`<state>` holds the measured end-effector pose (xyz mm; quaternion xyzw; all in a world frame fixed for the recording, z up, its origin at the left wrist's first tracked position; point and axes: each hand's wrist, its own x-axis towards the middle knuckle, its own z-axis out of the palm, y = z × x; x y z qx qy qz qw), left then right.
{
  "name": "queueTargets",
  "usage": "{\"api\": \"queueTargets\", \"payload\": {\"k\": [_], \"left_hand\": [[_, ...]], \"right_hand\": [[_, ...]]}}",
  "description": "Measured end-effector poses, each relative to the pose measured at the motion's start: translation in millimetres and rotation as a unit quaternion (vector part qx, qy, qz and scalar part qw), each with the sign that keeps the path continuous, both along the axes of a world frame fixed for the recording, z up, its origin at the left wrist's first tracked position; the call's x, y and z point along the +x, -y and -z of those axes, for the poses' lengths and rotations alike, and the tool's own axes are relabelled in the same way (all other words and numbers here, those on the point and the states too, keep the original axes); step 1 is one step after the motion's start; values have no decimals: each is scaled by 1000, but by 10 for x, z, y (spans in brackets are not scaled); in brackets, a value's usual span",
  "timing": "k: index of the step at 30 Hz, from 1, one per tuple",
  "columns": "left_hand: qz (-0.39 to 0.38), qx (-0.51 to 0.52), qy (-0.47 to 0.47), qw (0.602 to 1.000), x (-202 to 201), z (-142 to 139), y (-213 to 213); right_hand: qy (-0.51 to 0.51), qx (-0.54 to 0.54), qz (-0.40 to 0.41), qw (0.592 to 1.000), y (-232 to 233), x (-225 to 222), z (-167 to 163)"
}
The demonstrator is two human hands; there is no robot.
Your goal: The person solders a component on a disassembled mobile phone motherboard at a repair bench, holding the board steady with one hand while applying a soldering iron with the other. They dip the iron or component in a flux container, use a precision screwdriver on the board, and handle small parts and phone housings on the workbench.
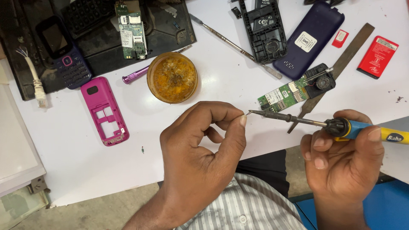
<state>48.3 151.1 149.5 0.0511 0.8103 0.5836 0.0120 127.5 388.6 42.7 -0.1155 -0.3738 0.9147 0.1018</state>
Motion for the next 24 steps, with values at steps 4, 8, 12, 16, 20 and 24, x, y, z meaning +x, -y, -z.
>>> {"api": "queueTargets", "payload": {"k": [4, 8, 12, 16, 20, 24], "left_hand": [[0, -5, -1, 1000, 0, -4, -3], [2, -14, -5, 1000, 0, -12, -2], [1, -16, -1, 1000, -3, -18, -1], [-1, -25, -3, 1000, -2, -22, -7], [-2, -27, -13, 1000, 0, -19, -7], [-3, -25, -11, 1000, 7, -19, -6]], "right_hand": [[-4, -1, -4, 1000, -7, 6, 1], [-9, -1, -7, 1000, -18, 7, 5], [-11, -2, -8, 1000, -21, 6, 4], [-10, 1, -8, 1000, -18, 6, -1], [-10, 2, -8, 1000, -17, 10, -8], [-11, 0, -8, 1000, -15, 11, -9]]}}
